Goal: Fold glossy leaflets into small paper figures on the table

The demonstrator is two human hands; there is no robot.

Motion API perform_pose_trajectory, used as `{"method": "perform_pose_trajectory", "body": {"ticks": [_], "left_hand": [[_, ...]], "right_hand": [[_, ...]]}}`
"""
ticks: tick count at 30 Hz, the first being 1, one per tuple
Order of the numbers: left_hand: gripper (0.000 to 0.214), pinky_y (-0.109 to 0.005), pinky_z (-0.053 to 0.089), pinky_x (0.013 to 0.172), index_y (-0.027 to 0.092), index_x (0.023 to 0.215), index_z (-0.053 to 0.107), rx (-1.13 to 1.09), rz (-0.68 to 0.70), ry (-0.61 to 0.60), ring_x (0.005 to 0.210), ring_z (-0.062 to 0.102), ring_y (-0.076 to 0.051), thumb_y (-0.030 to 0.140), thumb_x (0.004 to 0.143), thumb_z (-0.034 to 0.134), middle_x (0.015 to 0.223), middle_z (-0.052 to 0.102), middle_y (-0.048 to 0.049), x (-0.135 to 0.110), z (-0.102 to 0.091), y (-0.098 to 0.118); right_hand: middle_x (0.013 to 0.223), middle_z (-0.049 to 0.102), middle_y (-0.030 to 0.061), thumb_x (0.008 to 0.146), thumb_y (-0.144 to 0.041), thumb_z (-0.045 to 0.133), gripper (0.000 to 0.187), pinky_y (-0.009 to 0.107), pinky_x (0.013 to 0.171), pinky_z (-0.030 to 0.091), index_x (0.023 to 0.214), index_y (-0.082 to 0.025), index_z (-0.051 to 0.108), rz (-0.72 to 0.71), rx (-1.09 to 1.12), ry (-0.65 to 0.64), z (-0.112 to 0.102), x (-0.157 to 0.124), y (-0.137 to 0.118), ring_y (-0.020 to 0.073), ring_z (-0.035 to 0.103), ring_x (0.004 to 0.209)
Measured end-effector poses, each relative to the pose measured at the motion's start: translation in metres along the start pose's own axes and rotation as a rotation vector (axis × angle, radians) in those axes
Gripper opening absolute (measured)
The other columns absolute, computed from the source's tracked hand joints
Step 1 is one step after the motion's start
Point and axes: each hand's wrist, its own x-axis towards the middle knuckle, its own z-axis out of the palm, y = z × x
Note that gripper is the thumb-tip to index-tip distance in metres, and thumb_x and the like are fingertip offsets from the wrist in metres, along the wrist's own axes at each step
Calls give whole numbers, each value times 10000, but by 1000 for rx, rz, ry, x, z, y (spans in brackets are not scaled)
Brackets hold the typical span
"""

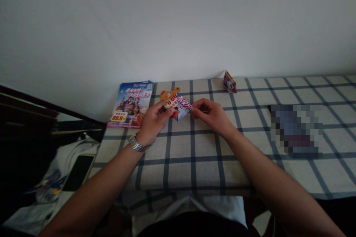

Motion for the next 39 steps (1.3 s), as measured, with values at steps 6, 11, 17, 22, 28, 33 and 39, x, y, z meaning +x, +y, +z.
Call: {"method": "perform_pose_trajectory", "body": {"ticks": [6,11,17,22,28,33,39], "left_hand": [[360,-276,556,744,185,1032,721,-34,-12,-14,845,693,-176,534,947,726,1017,759,-64,0,1,-1],[346,-274,549,722,191,1019,724,-42,-12,-3,839,688,-176,529,941,735,1001,758,-62,-1,2,2],[338,-271,541,698,194,1005,725,-37,-9,-10,801,679,-169,527,944,732,941,750,-46,-1,2,1],[335,-273,534,707,187,997,725,-14,1,-15,797,678,-168,519,952,726,938,750,-52,-1,1,-1],[350,-273,531,700,183,988,721,9,0,-18,789,676,-173,531,952,721,933,745,-57,0,1,-2],[353,-269,526,703,188,994,700,16,17,-9,797,668,-173,538,950,718,936,733,-50,0,1,-1],[287,-260,520,701,202,950,682,58,72,-53,782,651,-159,488,980,693,885,701,-27,-3,3,4]], "right_hand": [[830,746,37,917,-526,763,321,323,721,568,959,-210,725,-6,-75,13,-1,1,3,184,684,746],[817,742,38,967,-537,696,326,333,741,549,920,-215,717,-26,-140,-15,-2,0,-1,189,676,752],[817,741,42,989,-560,653,355,341,743,538,906,-219,709,-41,-186,-28,-3,0,-2,201,677,768],[819,743,41,1006,-551,628,354,344,756,540,926,-217,712,-35,-200,-52,-3,0,-4,202,683,772],[817,738,39,1001,-552,634,354,338,750,555,913,-217,705,-29,-190,-54,-2,1,-2,196,686,762],[817,737,35,969,-555,679,343,333,747,575,930,-215,700,-24,-168,-28,-2,1,2,189,689,757],[959,771,57,881,-533,788,355,347,756,603,1039,-220,732,0,-137,-29,0,1,1,211,727,822]]}}
